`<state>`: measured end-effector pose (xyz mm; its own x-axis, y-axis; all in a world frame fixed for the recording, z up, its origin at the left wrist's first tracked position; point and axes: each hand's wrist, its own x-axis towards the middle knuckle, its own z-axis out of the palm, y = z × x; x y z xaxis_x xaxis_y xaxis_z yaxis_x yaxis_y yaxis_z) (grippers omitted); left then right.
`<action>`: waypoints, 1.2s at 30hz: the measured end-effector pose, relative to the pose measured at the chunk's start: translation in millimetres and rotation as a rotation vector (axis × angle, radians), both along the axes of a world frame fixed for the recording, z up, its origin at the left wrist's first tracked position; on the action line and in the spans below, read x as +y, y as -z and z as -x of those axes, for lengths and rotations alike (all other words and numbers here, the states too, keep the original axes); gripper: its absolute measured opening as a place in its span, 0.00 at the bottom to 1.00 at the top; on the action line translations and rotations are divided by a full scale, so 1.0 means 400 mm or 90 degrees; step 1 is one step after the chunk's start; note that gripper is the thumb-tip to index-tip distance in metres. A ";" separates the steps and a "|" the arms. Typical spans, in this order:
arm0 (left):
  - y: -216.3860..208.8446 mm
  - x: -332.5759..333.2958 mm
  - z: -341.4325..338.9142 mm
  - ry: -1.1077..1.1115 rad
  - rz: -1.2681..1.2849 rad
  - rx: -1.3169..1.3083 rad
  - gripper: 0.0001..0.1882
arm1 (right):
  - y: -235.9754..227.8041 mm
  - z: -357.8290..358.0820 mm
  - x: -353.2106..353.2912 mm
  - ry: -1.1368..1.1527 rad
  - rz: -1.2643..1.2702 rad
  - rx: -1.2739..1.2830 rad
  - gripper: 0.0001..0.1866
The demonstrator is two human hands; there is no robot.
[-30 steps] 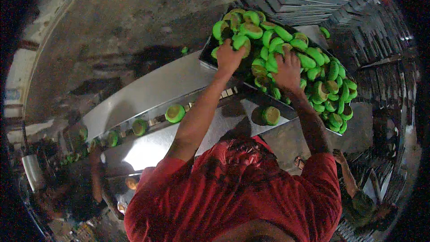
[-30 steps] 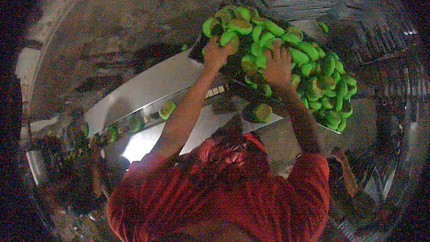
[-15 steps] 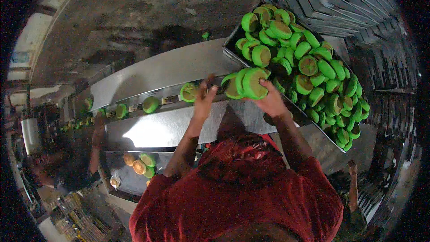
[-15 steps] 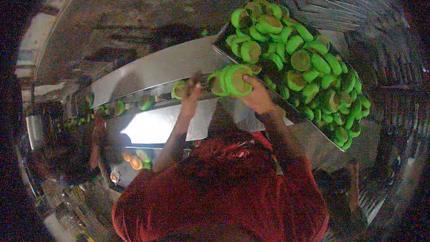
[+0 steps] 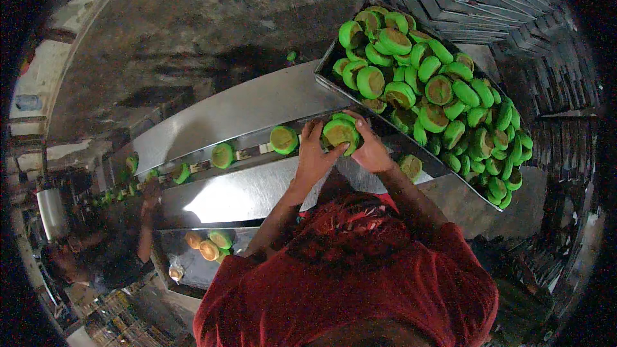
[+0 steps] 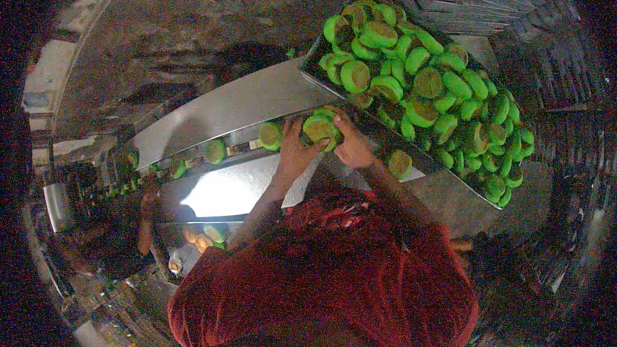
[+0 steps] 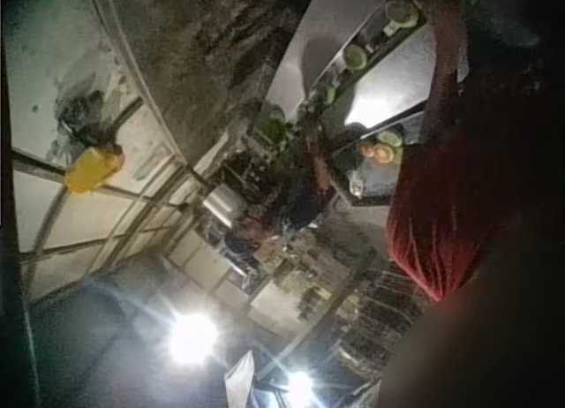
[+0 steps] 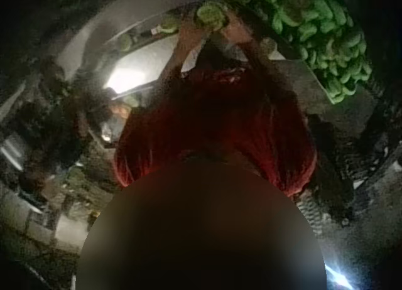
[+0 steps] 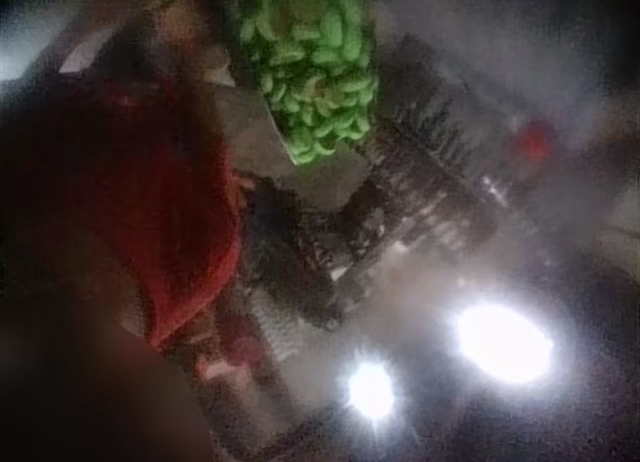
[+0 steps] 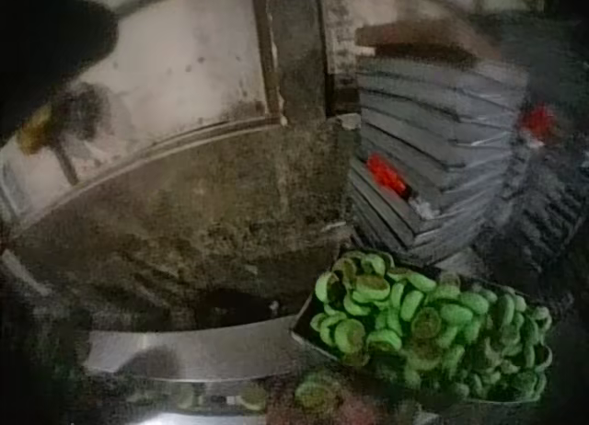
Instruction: The person repeatedly picks green fruit halves from a metal tray and places them onto a moving conveyor belt. The person handles the fruit by hand, arranging each piece individually as the belt advances.
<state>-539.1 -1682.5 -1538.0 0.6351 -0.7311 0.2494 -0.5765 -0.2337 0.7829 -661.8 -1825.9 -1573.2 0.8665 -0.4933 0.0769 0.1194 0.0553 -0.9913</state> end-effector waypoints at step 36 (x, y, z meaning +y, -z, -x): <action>-0.024 -0.184 -0.087 0.004 0.136 0.304 0.24 | -0.220 0.236 -0.254 0.468 0.660 0.854 0.30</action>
<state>-504.1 -1756.2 -1528.5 0.7104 -0.6995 0.0769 -0.1440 -0.0375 0.9889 -756.1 -1927.5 -1485.0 0.2523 -0.9640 0.0838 -0.9664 -0.2554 -0.0279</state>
